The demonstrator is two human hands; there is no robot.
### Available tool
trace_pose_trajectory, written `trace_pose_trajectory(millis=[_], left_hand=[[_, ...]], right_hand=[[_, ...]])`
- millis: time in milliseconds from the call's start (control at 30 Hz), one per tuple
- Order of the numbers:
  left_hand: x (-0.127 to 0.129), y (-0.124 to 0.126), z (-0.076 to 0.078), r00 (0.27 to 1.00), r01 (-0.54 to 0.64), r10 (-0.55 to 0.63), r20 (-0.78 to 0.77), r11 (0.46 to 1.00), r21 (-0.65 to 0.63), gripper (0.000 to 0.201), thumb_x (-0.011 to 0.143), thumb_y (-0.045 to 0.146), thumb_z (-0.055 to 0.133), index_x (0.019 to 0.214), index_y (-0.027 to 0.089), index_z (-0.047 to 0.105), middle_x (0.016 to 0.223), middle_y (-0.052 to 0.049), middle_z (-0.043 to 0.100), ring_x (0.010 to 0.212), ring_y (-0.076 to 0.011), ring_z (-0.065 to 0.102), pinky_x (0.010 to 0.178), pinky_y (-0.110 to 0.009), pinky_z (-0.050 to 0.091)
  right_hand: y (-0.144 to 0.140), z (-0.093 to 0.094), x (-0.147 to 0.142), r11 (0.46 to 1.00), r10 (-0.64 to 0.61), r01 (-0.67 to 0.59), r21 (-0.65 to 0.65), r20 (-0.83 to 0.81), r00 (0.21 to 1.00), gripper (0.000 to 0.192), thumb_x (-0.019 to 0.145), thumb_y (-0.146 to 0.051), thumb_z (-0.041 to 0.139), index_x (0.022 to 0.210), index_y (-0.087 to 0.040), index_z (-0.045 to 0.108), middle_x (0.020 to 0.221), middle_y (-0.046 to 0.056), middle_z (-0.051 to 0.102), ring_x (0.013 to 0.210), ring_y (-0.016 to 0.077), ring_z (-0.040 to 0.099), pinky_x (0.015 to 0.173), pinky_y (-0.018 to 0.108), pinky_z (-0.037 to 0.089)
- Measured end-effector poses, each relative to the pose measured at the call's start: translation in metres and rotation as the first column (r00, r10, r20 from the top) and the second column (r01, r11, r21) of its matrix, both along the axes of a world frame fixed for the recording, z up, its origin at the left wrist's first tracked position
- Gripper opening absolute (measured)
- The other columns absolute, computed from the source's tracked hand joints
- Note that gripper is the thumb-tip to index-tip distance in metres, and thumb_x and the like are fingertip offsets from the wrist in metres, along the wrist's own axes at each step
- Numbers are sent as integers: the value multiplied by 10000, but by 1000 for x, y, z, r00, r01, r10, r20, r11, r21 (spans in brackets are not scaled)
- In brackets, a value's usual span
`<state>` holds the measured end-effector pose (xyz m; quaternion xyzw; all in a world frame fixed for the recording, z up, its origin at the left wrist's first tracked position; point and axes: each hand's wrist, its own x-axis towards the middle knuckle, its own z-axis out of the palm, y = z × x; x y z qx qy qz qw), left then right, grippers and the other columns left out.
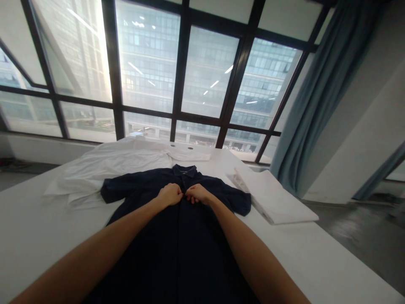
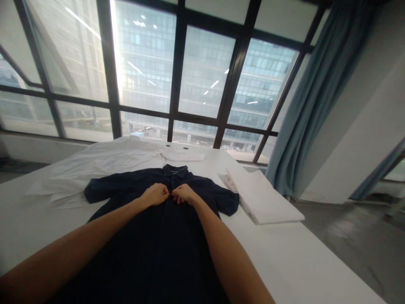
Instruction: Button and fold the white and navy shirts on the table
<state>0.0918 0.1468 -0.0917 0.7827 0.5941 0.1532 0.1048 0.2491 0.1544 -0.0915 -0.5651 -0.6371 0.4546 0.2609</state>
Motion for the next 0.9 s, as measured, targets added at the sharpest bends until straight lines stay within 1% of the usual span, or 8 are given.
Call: trace_pose_trajectory(millis=[100, 200, 300, 400, 500, 700, 833, 900], left_hand=[[1, 4, -4, 999, -19, 19, 39, 1000, 4, 151, 730, 283, 603, 789, 227, 730, 874, -61, 709, 805, -224, 643, 629, -265, 437], [-1, 13, -10, 985, 3, 8, 174, 998, -64, 164, 727, 284, 587, 662, 184, 699, 650, -25, 636, 611, -155, 570, 509, -227, 342], [-7, 21, -16, 908, 111, -37, 418, 982, -154, 309, 758, 363, 548, 537, 154, 601, 458, 32, 446, 427, -85, 376, 420, -222, 221], [-11, 25, -19, 816, 193, -30, 577, 956, -223, 363, 735, 453, 562, 520, 162, 531, 427, 68, 353, 388, -62, 263, 395, -225, 157], [-13, 26, -21, 795, 234, -48, 604, 944, -232, 364, 722, 472, 570, 530, 166, 525, 429, 74, 339, 388, -59, 245, 390, -226, 142], [-14, 28, -24, 798, 240, -64, 599, 946, -219, 342, 706, 466, 584, 567, 154, 570, 447, 66, 373, 408, -64, 286, 399, -218, 166], [-14, 27, -23, 815, 246, -87, 573, 947, -205, 309, 715, 430, 569, 617, 143, 629, 462, 61, 400, 421, -67, 291, 412, -221, 169], [-14, 27, -23, 820, 258, -113, 561, 948, -187, 291, 717, 405, 554, 603, 145, 617, 461, 60, 398, 425, -69, 289, 419, -223, 170]], right_hand=[[0, 0, 2, 1000, 4, -4, -18, -5, 1000, 159, 735, -110, 543, 582, -132, 579, 491, -35, 571, 341, 41, 443, 309, 155, 270], [0, 0, 2, 1000, 17, -17, 0, -34, 999, 157, 738, -99, 525, 590, -133, 565, 509, -41, 572, 334, 40, 458, 305, 153, 268], [1, -3, 2, 999, 29, -27, 22, -103, 994, 152, 745, -92, 511, 604, -143, 534, 520, -49, 571, 345, 45, 493, 307, 150, 268], [1, -6, 1, 998, 39, -31, 47, -175, 984, 140, 752, -102, 517, 621, -152, 510, 541, -49, 578, 396, 64, 559, 323, 146, 279], [0, -6, 1, 998, 34, -24, 52, -203, 979, 130, 756, -108, 514, 634, -153, 503, 570, -38, 599, 451, 83, 607, 347, 143, 298], [-3, -2, 2, 997, 31, -46, -64, -222, 975, 139, 719, -49, 455, 737, -144, 556, 624, -17, 646, 526, 90, 648, 426, 130, 367], [-1, -6, 2, 999, 44, -49, -16, -196, 980, 137, 719, -30, 478, 744, -147, 545, 612, -34, 628, 510, 95, 647, 405, 131, 369], [1, -9, 1, 998, 59, -54, 29, -173, 983, 103, 742, -53, 503, 725, -146, 544, 599, -39, 613, 495, 94, 641, 386, 130, 360]])
